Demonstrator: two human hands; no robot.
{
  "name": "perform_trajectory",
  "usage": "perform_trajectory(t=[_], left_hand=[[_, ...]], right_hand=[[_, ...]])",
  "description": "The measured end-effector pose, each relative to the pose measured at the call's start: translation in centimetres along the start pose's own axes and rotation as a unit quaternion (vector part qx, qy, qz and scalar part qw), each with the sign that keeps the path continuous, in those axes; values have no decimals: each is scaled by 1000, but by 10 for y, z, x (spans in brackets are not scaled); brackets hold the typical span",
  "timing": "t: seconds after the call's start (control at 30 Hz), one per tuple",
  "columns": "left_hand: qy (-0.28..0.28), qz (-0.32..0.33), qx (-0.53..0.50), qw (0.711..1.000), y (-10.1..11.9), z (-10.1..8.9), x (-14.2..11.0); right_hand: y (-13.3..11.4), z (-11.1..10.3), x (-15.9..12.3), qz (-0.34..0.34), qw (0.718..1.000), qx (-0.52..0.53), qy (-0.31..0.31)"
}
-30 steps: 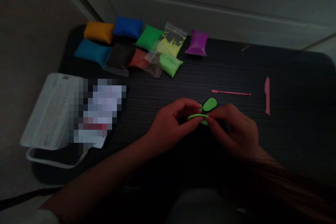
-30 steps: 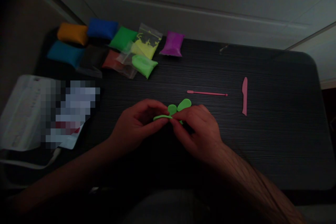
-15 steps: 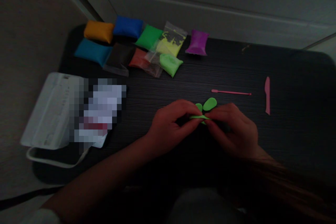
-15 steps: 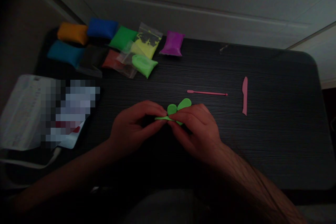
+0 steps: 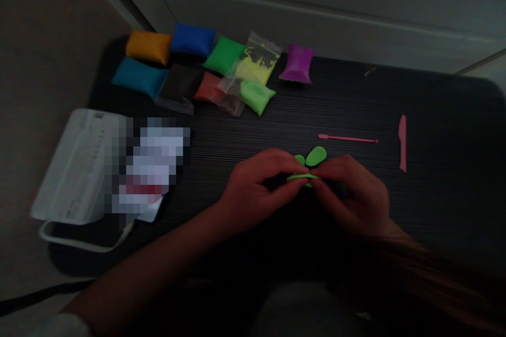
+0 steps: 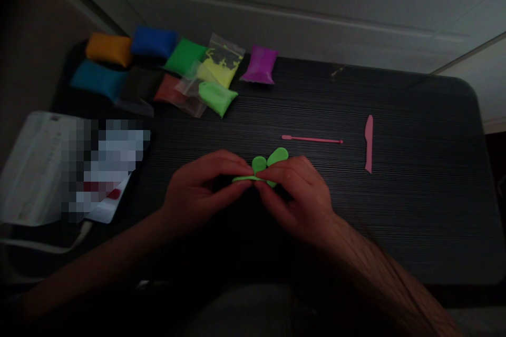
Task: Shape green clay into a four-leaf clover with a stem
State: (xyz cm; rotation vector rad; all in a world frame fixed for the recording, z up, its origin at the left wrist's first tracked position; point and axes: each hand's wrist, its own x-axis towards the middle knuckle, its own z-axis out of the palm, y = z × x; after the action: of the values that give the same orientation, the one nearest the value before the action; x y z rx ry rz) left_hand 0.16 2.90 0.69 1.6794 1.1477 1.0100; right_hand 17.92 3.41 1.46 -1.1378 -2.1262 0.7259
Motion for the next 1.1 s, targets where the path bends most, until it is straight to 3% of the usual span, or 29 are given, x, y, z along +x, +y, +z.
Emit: perform_trajectory(t=[0.6, 0.87, 1.1], left_hand=[[48, 105, 96, 989, -5, 1, 0], [40, 93, 97, 990, -4, 1, 1], [49, 130, 123, 983, -5, 1, 0]], right_hand=[[3, 4, 0, -34, 998, -15, 52], [1, 2, 2, -27, 998, -9, 58], [5, 4, 1, -63, 996, -16, 58]])
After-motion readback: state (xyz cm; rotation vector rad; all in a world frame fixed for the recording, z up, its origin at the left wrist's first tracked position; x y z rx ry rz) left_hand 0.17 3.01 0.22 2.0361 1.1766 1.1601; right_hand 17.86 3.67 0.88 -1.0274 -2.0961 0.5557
